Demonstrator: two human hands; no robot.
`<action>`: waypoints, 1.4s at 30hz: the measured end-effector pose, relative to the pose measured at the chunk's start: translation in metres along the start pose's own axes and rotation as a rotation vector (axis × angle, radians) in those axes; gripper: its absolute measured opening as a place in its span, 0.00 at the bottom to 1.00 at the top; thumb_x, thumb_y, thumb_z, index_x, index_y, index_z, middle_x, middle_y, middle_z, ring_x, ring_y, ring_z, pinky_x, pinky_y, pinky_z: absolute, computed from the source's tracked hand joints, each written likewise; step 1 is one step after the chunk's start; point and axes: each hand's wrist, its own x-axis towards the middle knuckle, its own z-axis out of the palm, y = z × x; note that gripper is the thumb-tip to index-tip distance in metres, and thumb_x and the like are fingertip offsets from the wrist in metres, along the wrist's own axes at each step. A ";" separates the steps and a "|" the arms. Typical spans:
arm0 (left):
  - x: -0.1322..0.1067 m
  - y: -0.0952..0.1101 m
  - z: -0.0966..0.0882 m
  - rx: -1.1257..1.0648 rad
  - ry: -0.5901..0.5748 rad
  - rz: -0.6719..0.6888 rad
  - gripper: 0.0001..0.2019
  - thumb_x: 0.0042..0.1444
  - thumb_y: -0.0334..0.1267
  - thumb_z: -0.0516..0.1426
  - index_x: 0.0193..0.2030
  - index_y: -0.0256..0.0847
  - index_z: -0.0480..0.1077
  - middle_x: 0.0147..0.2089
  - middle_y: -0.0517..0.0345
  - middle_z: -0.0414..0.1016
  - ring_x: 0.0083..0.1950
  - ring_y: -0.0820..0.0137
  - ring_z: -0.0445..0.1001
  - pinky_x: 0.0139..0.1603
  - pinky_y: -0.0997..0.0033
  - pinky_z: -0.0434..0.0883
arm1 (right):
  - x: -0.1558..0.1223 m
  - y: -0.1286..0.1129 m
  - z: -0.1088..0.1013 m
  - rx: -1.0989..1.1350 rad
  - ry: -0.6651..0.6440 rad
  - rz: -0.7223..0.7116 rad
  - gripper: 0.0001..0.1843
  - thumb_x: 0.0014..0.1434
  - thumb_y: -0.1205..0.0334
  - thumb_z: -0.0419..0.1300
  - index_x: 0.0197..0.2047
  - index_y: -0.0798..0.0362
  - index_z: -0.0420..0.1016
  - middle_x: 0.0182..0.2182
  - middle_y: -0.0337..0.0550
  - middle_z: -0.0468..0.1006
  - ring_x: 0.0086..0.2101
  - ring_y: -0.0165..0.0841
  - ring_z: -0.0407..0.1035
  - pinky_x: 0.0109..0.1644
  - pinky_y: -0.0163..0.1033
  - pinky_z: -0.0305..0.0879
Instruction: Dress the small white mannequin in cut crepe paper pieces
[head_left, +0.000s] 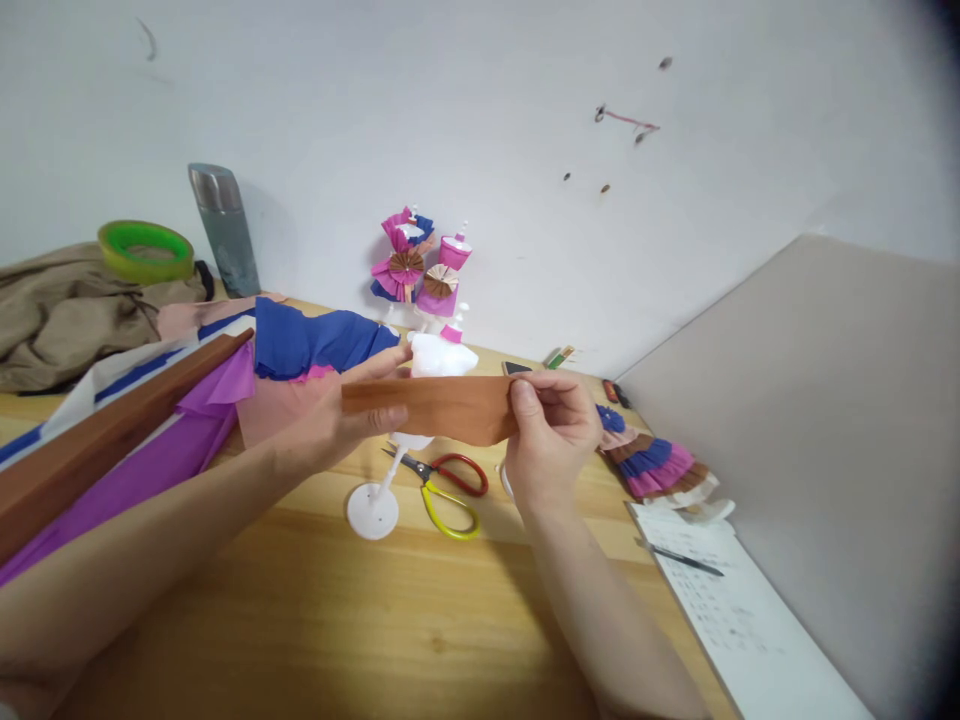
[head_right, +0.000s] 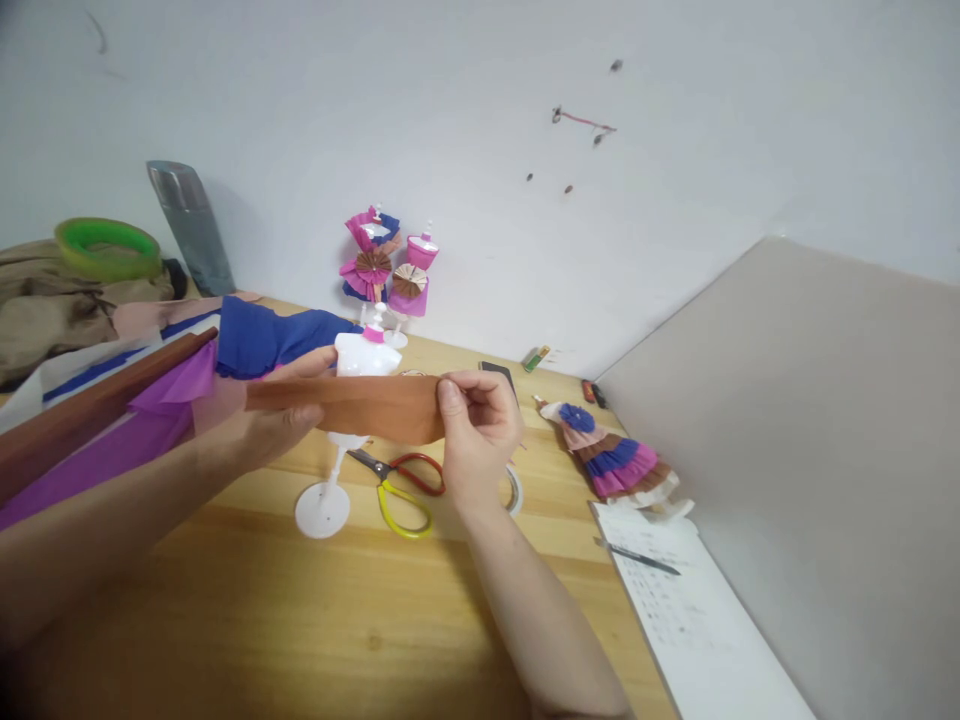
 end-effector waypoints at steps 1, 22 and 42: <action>0.001 0.000 0.003 -0.012 -0.001 0.004 0.29 0.50 0.45 0.68 0.58 0.41 0.73 0.57 0.45 0.76 0.59 0.49 0.72 0.52 0.62 0.72 | 0.000 0.000 0.000 0.002 0.002 0.002 0.06 0.55 0.61 0.67 0.32 0.51 0.75 0.28 0.36 0.77 0.30 0.29 0.70 0.36 0.36 0.65; -0.001 0.015 0.034 -0.222 0.439 -0.084 0.16 0.35 0.48 0.73 0.27 0.41 0.78 0.29 0.60 0.76 0.32 0.71 0.70 0.35 0.72 0.67 | -0.013 0.003 0.003 0.091 -0.184 0.151 0.05 0.54 0.58 0.67 0.32 0.50 0.79 0.27 0.39 0.79 0.29 0.31 0.71 0.35 0.37 0.66; -0.010 0.011 0.035 0.052 0.349 0.066 0.17 0.48 0.54 0.66 0.28 0.41 0.78 0.28 0.58 0.77 0.32 0.69 0.72 0.35 0.72 0.70 | -0.032 -0.013 0.042 0.350 -0.063 0.446 0.12 0.53 0.51 0.63 0.31 0.51 0.69 0.30 0.37 0.70 0.30 0.29 0.64 0.36 0.35 0.63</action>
